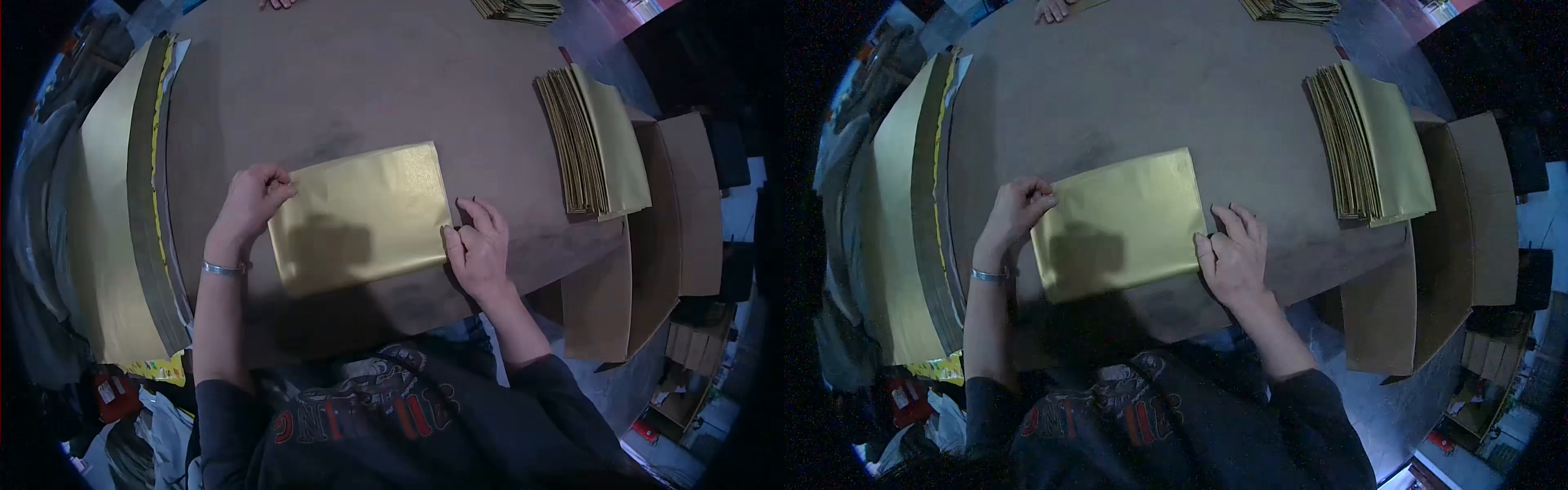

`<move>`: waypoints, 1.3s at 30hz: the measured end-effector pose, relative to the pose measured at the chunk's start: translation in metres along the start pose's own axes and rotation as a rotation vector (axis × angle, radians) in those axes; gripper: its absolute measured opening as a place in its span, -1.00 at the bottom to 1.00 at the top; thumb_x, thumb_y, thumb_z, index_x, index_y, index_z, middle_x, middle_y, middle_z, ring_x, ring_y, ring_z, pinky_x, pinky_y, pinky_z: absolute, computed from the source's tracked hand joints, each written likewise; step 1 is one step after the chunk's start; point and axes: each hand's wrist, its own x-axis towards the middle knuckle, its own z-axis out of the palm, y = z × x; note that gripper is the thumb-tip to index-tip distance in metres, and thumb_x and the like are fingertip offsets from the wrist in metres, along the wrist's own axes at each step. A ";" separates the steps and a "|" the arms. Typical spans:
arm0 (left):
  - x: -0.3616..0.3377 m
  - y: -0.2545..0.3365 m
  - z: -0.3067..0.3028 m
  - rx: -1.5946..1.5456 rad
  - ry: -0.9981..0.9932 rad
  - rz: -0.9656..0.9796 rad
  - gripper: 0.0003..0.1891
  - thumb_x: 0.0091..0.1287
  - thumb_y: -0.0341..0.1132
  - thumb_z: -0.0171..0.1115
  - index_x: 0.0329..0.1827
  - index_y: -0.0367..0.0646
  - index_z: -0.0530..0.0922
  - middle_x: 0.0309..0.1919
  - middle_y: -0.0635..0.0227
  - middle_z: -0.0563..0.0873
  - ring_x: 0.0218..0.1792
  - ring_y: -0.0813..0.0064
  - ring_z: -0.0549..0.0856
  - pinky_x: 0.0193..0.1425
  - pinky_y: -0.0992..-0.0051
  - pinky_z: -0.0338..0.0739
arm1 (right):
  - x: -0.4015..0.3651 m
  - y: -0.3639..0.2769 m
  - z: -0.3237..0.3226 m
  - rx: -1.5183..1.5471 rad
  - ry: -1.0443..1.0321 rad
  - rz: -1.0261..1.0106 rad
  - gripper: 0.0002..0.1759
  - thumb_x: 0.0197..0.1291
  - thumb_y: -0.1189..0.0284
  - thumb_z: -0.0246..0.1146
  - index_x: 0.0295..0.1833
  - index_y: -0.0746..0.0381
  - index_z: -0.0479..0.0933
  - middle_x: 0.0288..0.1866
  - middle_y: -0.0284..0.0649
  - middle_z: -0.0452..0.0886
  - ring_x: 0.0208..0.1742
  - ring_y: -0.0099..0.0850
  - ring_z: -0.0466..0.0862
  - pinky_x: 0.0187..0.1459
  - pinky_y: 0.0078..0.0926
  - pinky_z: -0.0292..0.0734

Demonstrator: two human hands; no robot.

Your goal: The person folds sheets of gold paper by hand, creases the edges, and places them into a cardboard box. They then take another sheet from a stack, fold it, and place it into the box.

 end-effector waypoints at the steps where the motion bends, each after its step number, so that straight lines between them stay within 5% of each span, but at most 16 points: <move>1: 0.001 0.003 0.001 -0.040 0.029 0.040 -0.75 0.13 -0.37 0.41 -0.18 -0.33 0.66 -0.46 0.18 0.66 -0.41 0.36 0.65 -0.27 0.39 0.54 | -0.001 0.003 0.002 -0.021 -0.014 -0.005 -0.68 0.19 0.36 0.29 -0.52 0.36 0.60 0.17 0.02 0.60 0.28 0.02 0.47 0.25 -0.01 0.29; 13: 0.011 -0.004 0.006 -0.068 0.104 0.126 -0.76 0.15 -0.36 0.41 -0.17 -0.31 0.69 -0.48 0.18 0.68 -0.45 0.46 0.64 -0.31 0.40 0.52 | -0.001 0.003 0.000 0.012 -0.031 0.010 -0.67 0.21 0.34 0.27 -0.52 0.35 0.58 0.19 0.02 0.58 0.28 0.03 0.46 0.25 0.03 0.27; 24: 0.012 -0.005 0.013 -0.047 0.179 0.083 -0.74 0.14 -0.28 0.44 -0.24 -0.30 0.71 -0.41 0.15 0.72 -0.38 0.33 0.71 -0.27 0.37 0.56 | 0.003 0.002 -0.002 0.012 -0.008 -0.016 -0.73 0.15 0.37 0.32 -0.45 0.37 0.58 0.20 0.09 0.54 0.28 0.09 0.44 0.29 0.06 0.27; 29: 0.012 -0.005 0.010 0.038 0.151 0.020 -0.74 0.14 -0.24 0.45 -0.22 -0.25 0.73 -0.28 0.13 0.75 -0.29 0.26 0.73 -0.19 0.35 0.60 | 0.046 -0.006 -0.018 -0.049 -0.066 -0.104 -0.53 0.24 0.25 0.31 0.11 0.38 0.52 0.34 0.15 0.40 0.45 0.11 0.30 0.39 0.12 0.22; 31: 0.013 -0.008 0.013 0.036 0.165 0.033 -0.75 0.14 -0.24 0.46 -0.22 -0.23 0.73 -0.28 0.13 0.75 -0.29 0.25 0.73 -0.18 0.33 0.60 | 0.071 -0.026 -0.014 -0.032 -0.164 -0.235 -0.54 0.22 0.34 0.32 0.16 0.37 0.52 0.39 0.09 0.40 0.48 0.05 0.30 0.42 0.08 0.23; 34: 0.009 -0.003 0.011 0.076 0.200 0.049 -0.76 0.12 -0.24 0.46 -0.24 -0.18 0.73 -0.31 0.16 0.74 -0.28 0.23 0.72 -0.15 0.30 0.59 | 0.094 -0.050 0.011 -0.068 -0.299 -0.429 -0.42 0.26 0.20 0.28 0.26 0.37 0.46 0.46 0.04 0.33 0.54 -0.03 0.23 0.45 0.15 0.15; 39: 0.007 -0.011 -0.001 0.056 0.142 0.134 -0.72 0.07 -0.26 0.47 -0.20 -0.19 0.71 -0.33 0.18 0.72 -0.25 0.24 0.71 -0.17 0.31 0.59 | 0.094 -0.038 0.054 -0.215 -0.533 -0.303 -0.20 0.42 -0.02 -0.02 0.55 0.32 0.08 0.64 -0.03 -0.01 0.66 -0.11 -0.09 0.56 0.14 -0.21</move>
